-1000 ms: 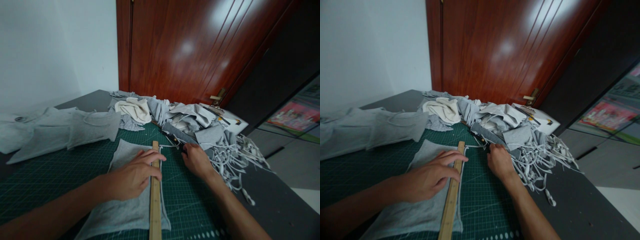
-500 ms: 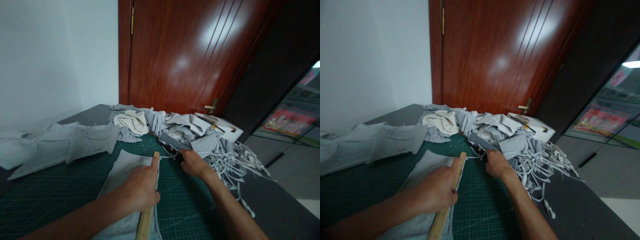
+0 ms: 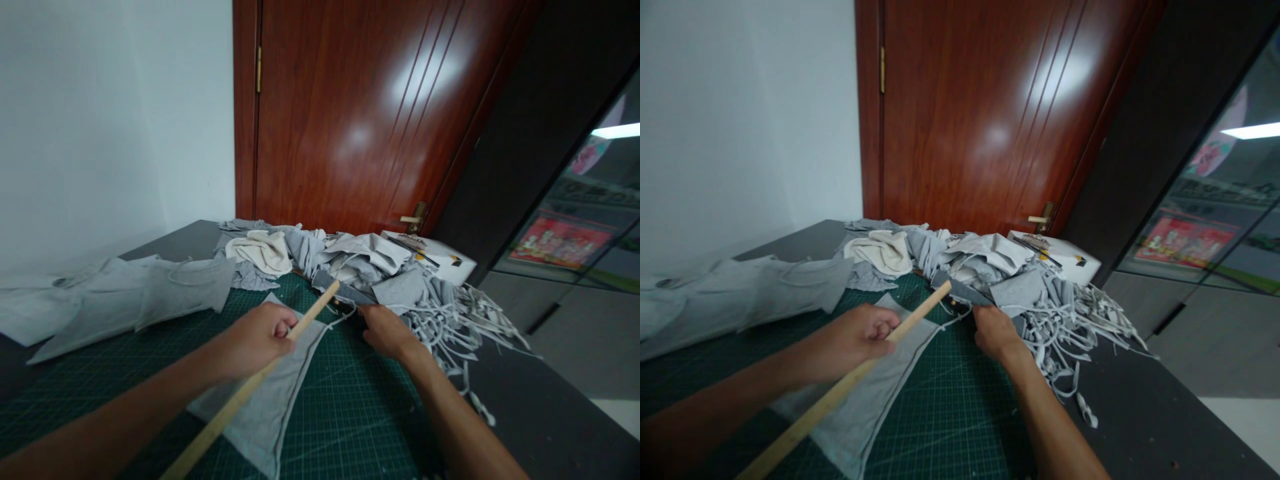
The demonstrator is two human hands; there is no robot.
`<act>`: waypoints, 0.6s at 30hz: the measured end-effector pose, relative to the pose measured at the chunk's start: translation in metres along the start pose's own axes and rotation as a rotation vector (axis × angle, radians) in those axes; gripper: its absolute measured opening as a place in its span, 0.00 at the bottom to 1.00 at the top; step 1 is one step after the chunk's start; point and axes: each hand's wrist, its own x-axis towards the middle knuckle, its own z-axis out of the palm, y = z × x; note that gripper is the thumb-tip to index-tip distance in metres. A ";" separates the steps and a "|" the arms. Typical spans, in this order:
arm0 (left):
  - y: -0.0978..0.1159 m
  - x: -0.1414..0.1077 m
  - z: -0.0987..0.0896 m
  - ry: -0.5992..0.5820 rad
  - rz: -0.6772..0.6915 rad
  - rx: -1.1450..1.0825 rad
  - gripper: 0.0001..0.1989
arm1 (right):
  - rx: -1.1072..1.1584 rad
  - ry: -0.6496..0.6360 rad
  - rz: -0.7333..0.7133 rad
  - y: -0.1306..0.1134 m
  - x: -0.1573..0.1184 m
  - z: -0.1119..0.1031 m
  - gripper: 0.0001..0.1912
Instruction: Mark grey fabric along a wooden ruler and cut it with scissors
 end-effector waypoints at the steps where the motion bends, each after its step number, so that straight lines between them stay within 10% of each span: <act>1: -0.001 0.000 -0.012 0.048 0.002 0.027 0.08 | 0.000 -0.009 -0.008 0.000 0.001 -0.001 0.18; 8: -0.047 -0.006 -0.077 0.376 -0.170 0.342 0.07 | -0.009 -0.094 -0.072 0.004 0.011 -0.018 0.20; 18: -0.095 -0.012 -0.068 0.430 -0.287 0.441 0.19 | -0.133 -0.082 -0.053 -0.002 0.022 -0.041 0.19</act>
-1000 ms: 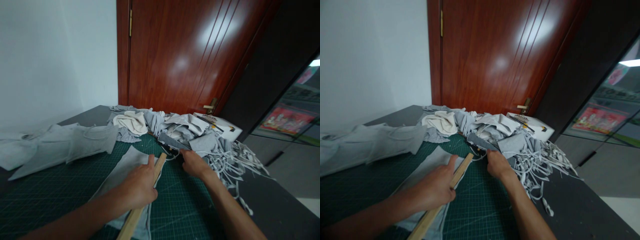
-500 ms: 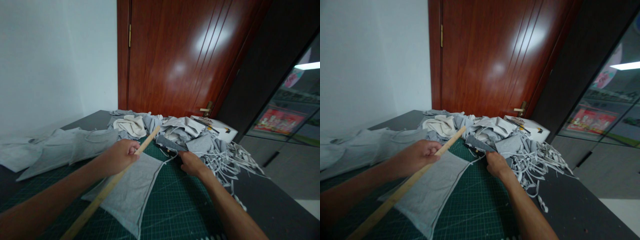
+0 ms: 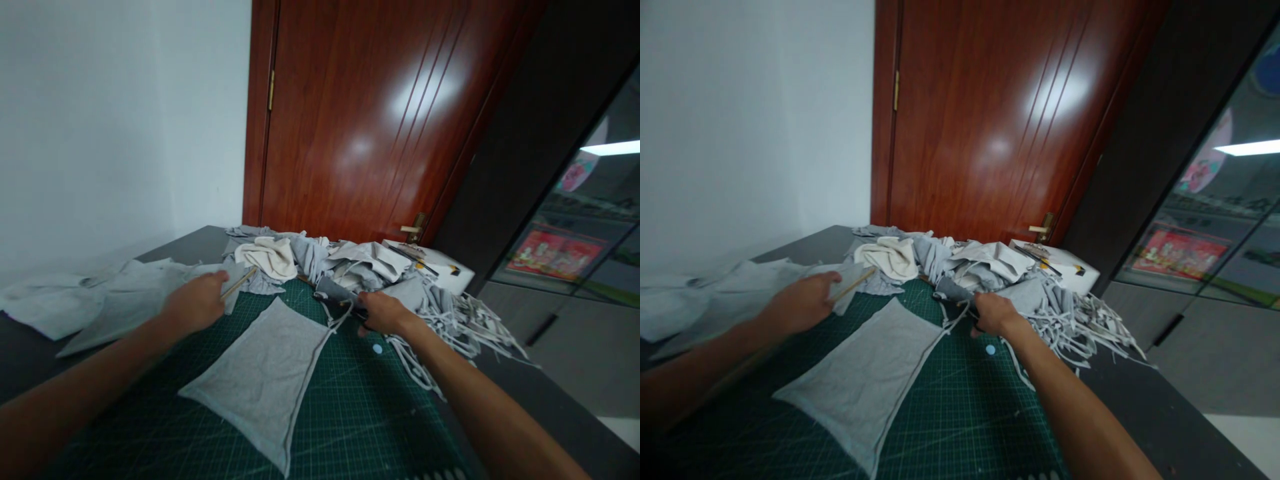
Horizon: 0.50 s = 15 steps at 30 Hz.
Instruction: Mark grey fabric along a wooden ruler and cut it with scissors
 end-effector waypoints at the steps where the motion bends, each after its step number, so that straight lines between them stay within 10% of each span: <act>1: 0.004 -0.002 0.002 0.024 0.014 -0.004 0.20 | -0.021 0.015 0.005 0.000 -0.001 -0.003 0.19; 15: 0.042 0.016 0.044 -0.390 0.048 -0.209 0.20 | -0.327 0.288 -0.051 0.032 -0.035 -0.068 0.13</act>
